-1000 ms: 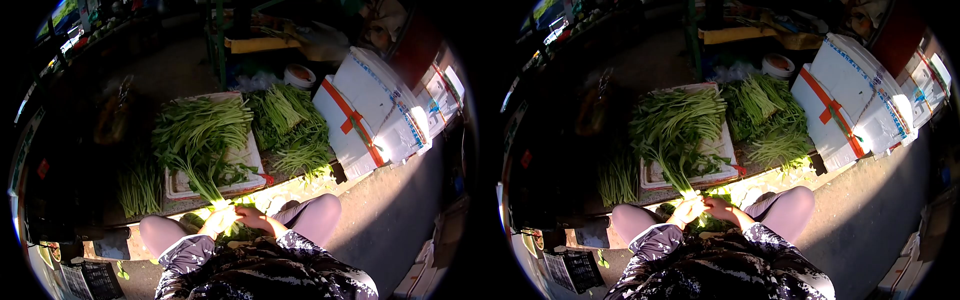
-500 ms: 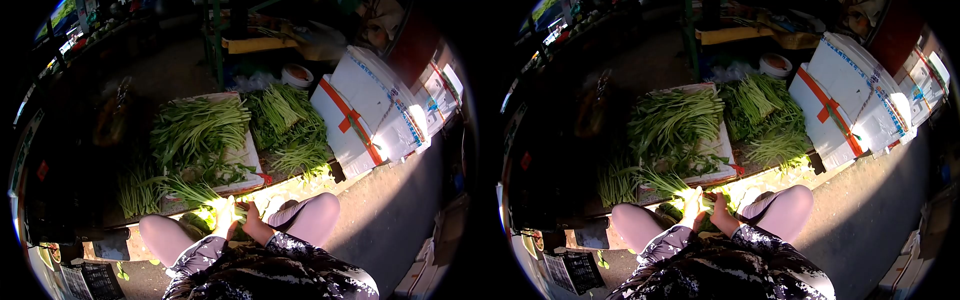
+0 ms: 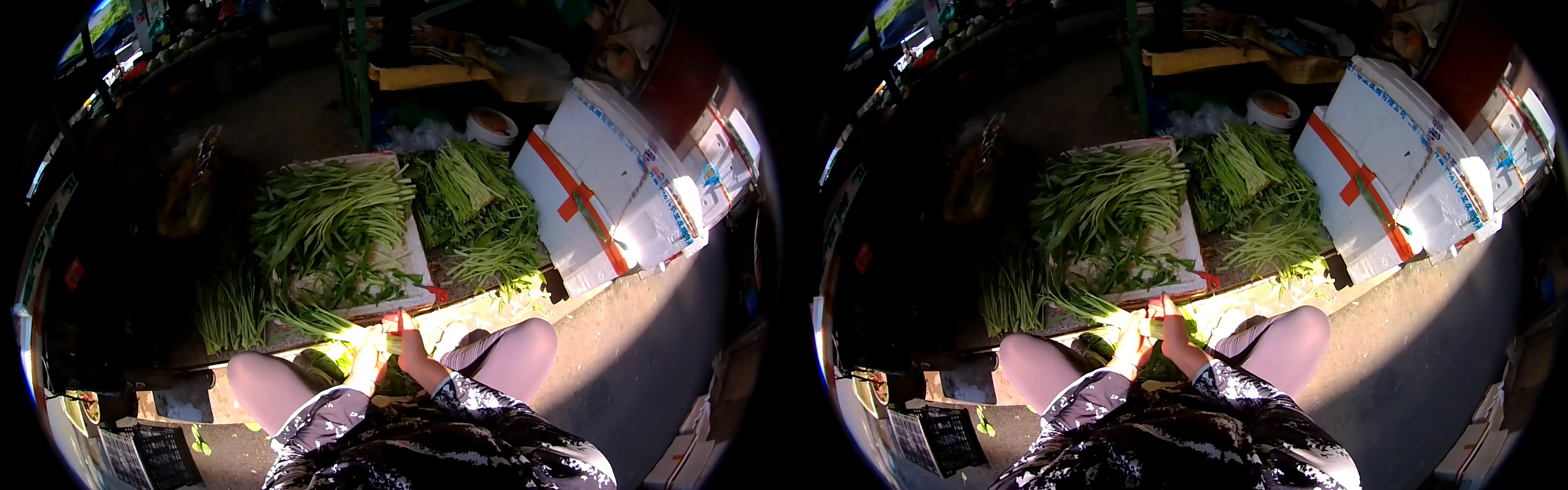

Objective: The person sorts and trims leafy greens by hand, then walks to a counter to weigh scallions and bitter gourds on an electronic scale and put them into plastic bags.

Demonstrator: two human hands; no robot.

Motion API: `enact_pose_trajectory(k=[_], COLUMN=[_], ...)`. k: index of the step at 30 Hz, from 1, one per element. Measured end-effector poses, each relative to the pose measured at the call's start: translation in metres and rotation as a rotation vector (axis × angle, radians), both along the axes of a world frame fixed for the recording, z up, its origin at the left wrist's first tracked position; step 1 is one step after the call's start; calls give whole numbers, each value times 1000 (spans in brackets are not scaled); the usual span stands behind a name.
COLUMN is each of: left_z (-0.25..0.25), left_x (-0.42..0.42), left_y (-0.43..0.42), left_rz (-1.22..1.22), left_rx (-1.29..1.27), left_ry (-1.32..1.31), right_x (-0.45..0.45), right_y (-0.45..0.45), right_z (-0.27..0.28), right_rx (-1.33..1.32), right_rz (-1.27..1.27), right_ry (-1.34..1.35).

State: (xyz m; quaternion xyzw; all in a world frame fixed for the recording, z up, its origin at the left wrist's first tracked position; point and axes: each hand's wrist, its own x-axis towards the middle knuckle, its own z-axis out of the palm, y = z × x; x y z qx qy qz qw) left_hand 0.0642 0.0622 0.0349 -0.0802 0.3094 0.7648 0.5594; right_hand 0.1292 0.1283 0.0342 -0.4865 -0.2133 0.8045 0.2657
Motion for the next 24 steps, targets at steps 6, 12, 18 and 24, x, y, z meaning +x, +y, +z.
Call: enact_pose_trajectory(k=[6, 12, 18, 24], left_z=[7, 24, 60, 64], left_x=[-14, -17, -26, -46], left_y=[-22, -21, -17, -9], left_rz=[-192, -171, -56, 66], left_rx=[-121, 102, 62, 52], left_ry=[208, 393, 447, 403], right_x=[14, 13, 6, 9], right_y=[71, 121, 128, 131], right_z=[14, -18, -22, 7], right_rx=[1007, 1381, 1058, 1031], right_rz=[459, 714, 1149, 899], right_ry=[-660, -1449, -1416, -1361])
